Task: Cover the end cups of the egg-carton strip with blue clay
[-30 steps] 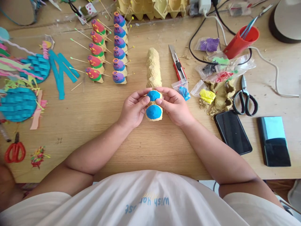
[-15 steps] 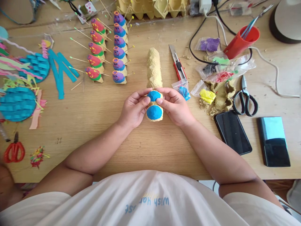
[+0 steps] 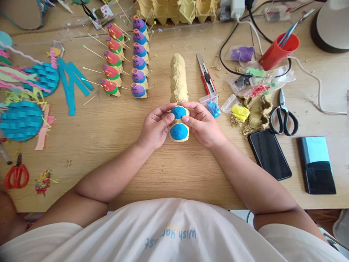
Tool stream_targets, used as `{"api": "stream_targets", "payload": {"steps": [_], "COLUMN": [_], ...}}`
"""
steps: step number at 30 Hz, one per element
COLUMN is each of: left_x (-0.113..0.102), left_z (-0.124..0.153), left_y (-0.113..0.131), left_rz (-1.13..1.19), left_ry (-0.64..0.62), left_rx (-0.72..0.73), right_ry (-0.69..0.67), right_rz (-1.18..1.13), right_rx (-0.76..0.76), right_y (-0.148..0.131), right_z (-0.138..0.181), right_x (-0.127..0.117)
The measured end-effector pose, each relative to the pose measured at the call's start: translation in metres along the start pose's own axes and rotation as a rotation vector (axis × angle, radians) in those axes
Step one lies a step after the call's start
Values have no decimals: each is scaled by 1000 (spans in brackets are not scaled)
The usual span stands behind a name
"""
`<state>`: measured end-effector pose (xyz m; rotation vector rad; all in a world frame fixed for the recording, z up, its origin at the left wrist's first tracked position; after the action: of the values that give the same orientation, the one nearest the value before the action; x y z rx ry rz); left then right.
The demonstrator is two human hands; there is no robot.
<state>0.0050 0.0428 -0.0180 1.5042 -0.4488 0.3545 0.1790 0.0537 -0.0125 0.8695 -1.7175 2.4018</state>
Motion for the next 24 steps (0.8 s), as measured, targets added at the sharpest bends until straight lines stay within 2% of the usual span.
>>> {"api": "stream_targets", "payload": {"steps": [19,24], "left_x": [2,1], "left_z": [2,2], "left_y": [0,-1], "left_rz": [-38,-36], "left_ry": [-5,-1], "left_rx": [14,22], "right_ry": [72,40], "right_rz": [-5,-9], "right_rx": [-24,-17], "right_y": [1,-2], "right_z": [3,3], "right_x": [1,2]}}
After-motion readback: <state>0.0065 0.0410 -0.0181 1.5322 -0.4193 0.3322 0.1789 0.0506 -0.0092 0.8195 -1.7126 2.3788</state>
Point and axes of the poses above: each hand's wrist, its own z-axis away from the middle knuckle, its own x-axis out of the palm, y = z × x, the point moved 3 cm from there along -z, towards the middle knuckle, and after that the axes turned 7 degrees about x, right-handed, at the moved point
